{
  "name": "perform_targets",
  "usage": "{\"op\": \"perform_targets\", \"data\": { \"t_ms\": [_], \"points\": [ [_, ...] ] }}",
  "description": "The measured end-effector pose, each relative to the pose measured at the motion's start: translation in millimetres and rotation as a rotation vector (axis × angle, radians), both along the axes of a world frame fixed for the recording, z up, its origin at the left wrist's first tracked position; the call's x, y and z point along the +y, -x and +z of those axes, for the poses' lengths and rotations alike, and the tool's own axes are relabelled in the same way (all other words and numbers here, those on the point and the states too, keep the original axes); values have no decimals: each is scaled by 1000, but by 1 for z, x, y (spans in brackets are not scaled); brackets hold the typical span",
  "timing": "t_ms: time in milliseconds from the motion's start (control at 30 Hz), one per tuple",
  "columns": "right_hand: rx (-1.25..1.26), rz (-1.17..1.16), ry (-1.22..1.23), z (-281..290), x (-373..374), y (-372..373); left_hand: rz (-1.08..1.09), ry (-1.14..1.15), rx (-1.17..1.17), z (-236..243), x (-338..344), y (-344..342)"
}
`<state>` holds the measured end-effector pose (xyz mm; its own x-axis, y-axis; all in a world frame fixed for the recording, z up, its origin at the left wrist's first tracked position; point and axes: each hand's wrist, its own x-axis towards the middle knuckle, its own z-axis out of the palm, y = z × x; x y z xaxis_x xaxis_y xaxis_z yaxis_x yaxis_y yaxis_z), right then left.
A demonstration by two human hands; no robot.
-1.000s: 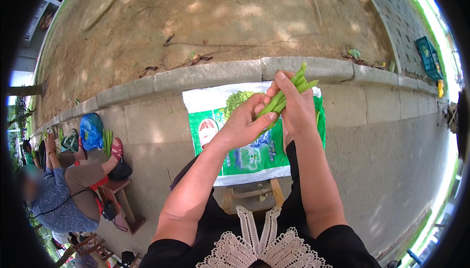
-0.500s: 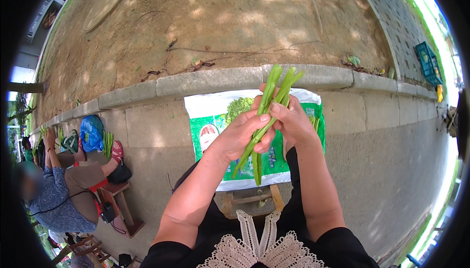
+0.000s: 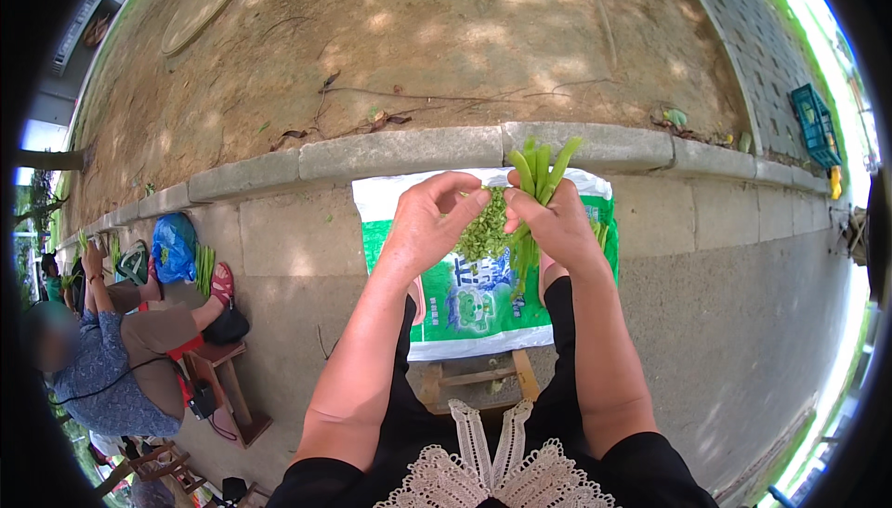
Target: The person picks and cleans green vegetables by hand. They hold a bunch of stalks and remove smaller pieces, placing them onto a white bag spread across their lap.
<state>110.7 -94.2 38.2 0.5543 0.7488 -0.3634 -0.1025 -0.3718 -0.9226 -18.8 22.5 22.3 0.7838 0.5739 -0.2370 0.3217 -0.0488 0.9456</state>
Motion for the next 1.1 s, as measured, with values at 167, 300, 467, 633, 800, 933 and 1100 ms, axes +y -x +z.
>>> {"op": "perform_targets", "data": {
  "t_ms": [167,300,467,633,800,933,1100],
  "points": [
    [-150,55,168,0,2,-2,218,89,-349,9,1,-1],
    [-427,108,182,-8,1,-2,184,-259,-324,21,-4,-3],
    [-582,160,134,-11,1,3,73,-665,-265,8,-1,-1],
    [-638,216,157,-14,-1,1,-12,-821,-197,11,-1,-1],
    [-624,263,196,-10,-3,1,-99,-950,-135,5,0,0],
    [-608,275,210,-8,-5,-3,-179,-1038,-74,10,-2,-1],
    [-613,238,152,-11,-10,-5,-240,-1036,-79,7,-5,-1]
  ]
}}
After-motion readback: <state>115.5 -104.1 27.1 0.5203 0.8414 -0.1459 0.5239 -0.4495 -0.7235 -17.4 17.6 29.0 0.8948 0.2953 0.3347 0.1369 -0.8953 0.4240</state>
